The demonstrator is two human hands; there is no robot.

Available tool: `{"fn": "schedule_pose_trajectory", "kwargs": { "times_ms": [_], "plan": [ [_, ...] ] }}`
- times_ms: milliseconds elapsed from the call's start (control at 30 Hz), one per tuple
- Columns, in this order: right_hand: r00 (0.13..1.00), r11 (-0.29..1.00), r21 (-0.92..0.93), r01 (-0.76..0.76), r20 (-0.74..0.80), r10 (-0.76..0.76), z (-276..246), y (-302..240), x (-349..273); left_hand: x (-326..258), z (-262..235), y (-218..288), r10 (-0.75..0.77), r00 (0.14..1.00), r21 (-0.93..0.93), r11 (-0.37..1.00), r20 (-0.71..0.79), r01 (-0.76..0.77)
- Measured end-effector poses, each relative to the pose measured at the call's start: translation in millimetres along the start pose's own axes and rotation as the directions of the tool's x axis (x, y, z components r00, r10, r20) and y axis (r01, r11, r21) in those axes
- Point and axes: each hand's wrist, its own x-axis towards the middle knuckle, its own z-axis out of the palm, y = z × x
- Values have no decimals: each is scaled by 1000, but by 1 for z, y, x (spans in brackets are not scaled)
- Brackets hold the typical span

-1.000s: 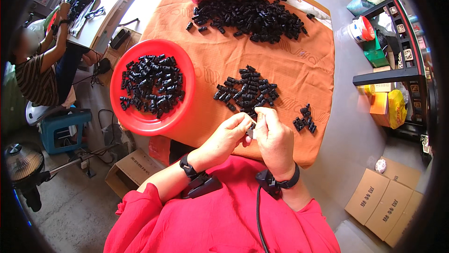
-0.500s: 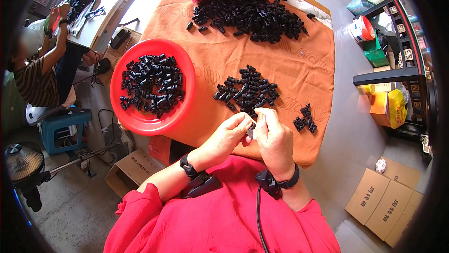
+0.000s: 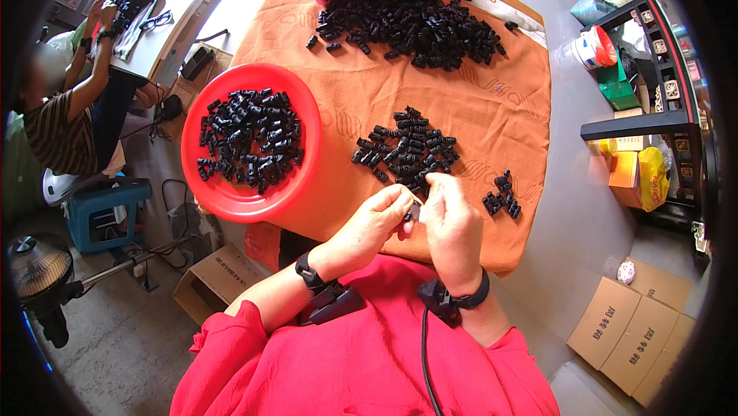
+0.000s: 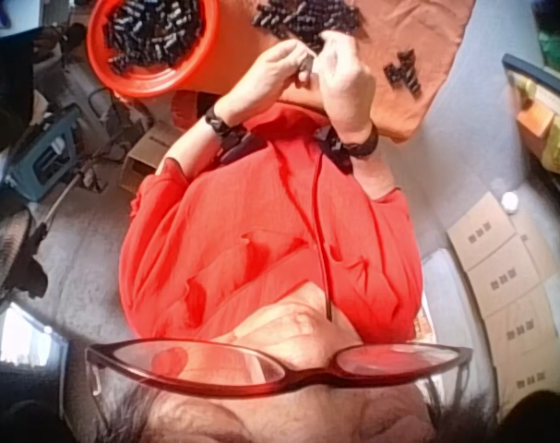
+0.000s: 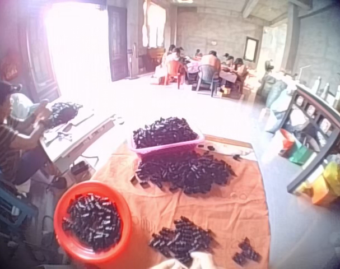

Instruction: Assembling small black plastic components by hand in a shoe manufacturing facility.

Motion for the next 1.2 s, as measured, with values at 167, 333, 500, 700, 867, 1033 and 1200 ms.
{"fn": "schedule_pose_trajectory", "kwargs": {
  "times_ms": [167, 333, 500, 700, 867, 1033, 1200],
  "plan": [
    [983, 997, 72, -25, -179, 38, -11, 15, 11, -3, -8, 15, -35, 999, -45, 998, -29, 33],
    [986, 996, 90, -21, -164, 36, -17, 25, 11, 3, -33, 29, -3, 999, -237, 972, 42, 13],
    [988, 996, 82, -42, -143, 54, -15, 30, 7, 4, -28, 35, -144, 973, 61, 989, 181, 136],
    [986, 998, 41, -52, -154, 58, -22, 30, 6, 12, -23, 4, 159, 893, 901, 40, 420, -431],
    [984, 998, 62, -33, -174, 44, -20, 31, 2, 12, -24, 0, 144, 896, 906, -13, 421, -423],
    [993, 997, 72, -10, -117, 19, -19, 31, -1, 17, -28, -10, 414, 880, 861, 333, 232, -384],
    [998, 972, 233, -26, 55, 13, -23, 26, -11, 0, -8, 26, -74, 997, 230, 970, 3, 72]
  ]
}}
